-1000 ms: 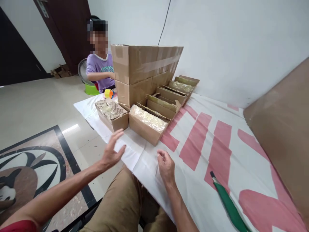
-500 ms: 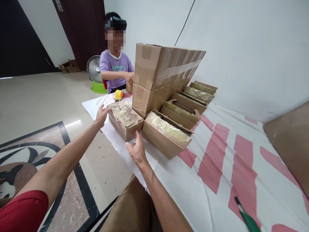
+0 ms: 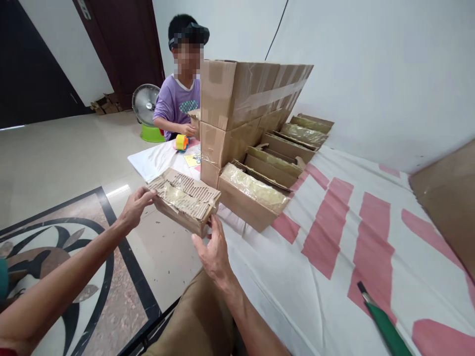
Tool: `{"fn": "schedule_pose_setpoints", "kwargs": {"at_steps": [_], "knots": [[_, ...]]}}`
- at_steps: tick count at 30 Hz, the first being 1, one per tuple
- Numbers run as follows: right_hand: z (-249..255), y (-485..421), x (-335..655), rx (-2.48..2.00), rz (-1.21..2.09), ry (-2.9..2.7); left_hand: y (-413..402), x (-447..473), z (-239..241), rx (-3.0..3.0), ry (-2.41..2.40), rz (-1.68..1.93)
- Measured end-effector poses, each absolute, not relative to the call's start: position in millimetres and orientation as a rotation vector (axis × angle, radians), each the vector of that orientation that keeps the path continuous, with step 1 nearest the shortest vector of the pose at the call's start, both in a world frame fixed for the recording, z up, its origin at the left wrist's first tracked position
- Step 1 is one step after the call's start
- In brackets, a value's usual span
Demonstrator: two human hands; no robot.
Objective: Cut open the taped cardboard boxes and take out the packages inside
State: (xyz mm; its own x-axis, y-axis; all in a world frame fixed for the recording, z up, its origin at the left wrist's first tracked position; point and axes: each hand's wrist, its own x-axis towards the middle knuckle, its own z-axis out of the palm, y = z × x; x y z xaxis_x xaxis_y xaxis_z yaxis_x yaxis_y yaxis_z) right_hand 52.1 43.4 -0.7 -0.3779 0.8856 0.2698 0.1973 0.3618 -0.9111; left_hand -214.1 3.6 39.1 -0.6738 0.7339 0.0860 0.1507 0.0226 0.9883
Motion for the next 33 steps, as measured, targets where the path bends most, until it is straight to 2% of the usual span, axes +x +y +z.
{"fn": "schedule_pose_setpoints", "kwargs": {"at_steps": [10,19,26,33], "knots": [[9,-31,238,-1.355,0.781,-1.702,-35,-64,32,1.222,1.553,1.296],[-9,-64,331,-1.655,0.673,-1.333,-29,55,5,1.453,1.314,1.317],[-44,-53,345,-1.545,0.662,-1.313,-24,46,-1,1.228,1.308,1.339],[-78,-48,353,-1.485,0.565,-1.425,63,11,-6,1.049,1.597,1.532]]}}
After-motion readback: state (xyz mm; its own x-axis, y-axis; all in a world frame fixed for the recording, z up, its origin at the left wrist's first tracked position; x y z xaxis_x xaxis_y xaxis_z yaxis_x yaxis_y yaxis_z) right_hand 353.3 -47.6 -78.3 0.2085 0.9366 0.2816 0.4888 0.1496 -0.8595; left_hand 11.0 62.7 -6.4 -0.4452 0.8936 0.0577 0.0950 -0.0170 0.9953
